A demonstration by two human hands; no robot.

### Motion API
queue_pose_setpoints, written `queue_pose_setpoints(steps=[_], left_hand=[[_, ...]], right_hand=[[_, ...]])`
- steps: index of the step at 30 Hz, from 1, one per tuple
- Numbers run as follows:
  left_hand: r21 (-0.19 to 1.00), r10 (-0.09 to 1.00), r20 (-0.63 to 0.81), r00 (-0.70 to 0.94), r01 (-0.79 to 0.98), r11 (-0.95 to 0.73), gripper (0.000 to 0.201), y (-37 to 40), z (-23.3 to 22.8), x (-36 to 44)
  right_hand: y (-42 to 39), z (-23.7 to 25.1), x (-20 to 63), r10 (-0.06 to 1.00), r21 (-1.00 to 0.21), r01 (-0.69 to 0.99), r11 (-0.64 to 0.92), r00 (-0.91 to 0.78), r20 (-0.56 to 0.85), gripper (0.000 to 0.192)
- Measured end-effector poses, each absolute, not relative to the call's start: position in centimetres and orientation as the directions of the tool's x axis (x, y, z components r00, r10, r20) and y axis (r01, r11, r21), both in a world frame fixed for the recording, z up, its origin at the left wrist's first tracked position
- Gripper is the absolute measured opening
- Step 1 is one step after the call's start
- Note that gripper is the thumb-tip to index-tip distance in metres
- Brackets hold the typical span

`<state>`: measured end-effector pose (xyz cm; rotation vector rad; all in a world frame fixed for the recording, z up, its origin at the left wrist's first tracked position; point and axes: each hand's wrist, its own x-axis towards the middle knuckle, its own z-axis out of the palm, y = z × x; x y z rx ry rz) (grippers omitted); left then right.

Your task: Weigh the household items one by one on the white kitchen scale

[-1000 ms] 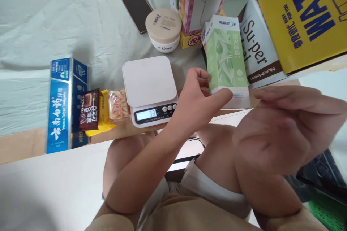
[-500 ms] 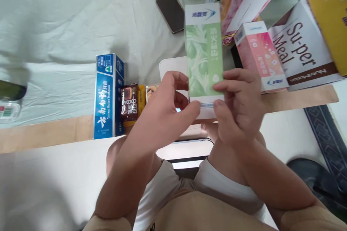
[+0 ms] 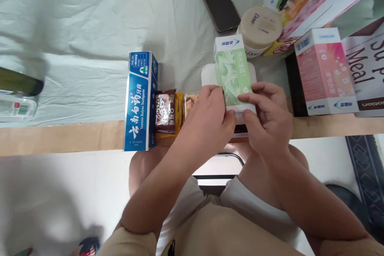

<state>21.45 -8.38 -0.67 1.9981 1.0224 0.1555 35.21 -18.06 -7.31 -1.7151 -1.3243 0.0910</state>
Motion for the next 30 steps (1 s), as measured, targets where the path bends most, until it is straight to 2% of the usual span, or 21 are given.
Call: queue_pose_setpoints(steps=[4, 6, 8, 11, 18, 20, 25, 27, 30], left_hand=[[0.776, 0.777, -0.182, 0.603, 0.574, -0.263, 0.020, -7.6, -0.5, 21.1], [0.838, 0.831, -0.092, 0.548, 0.493, -0.232, 0.028, -7.3, -0.3, 20.6], [0.898, 0.863, 0.008, 0.505, 0.376, -0.229, 0.026, -7.1, -0.1, 20.1], [0.937, 0.857, 0.095, 0.506, 0.246, -0.249, 0.013, -7.0, -0.8, 19.5], [0.903, 0.800, 0.290, 0.525, 0.127, -0.411, 0.033, -6.0, -2.3, 19.2], [0.906, 0.792, 0.262, 0.552, 0.143, -0.399, 0.031, -6.0, -1.5, 19.3], [0.957, 0.870, -0.057, 0.489, 0.275, -0.092, 0.029, -6.4, -0.1, 20.0], [0.952, 0.879, -0.065, 0.472, 0.292, -0.087, 0.028, -6.5, -0.5, 20.3], [0.894, 0.877, -0.019, 0.479, 0.401, -0.200, 0.033, -6.8, -1.3, 20.6]], right_hand=[[-18.3, -7.2, 35.6, 0.781, -0.709, 0.703, 0.053, 0.414, 0.469, 0.025], [-18.4, -7.3, 36.0, 0.738, -0.708, 0.701, 0.085, 0.433, 0.518, 0.026], [-18.6, -7.4, 36.4, 0.698, -0.721, 0.687, 0.086, 0.475, 0.536, 0.025], [-18.7, -7.5, 37.0, 0.675, -0.743, 0.666, 0.066, 0.519, 0.525, 0.021], [-18.6, -7.7, 37.5, 0.672, -0.734, 0.678, 0.049, 0.521, 0.526, 0.019], [-18.5, -7.7, 37.5, 0.674, -0.733, 0.679, 0.035, 0.526, 0.519, 0.019], [-18.3, -7.6, 37.4, 0.670, -0.743, 0.667, 0.051, 0.529, 0.521, 0.016], [-18.2, -7.5, 37.3, 0.676, -0.744, 0.665, 0.066, 0.519, 0.523, 0.017], [-18.2, -7.4, 37.2, 0.707, -0.754, 0.655, 0.053, 0.509, 0.491, 0.020]])
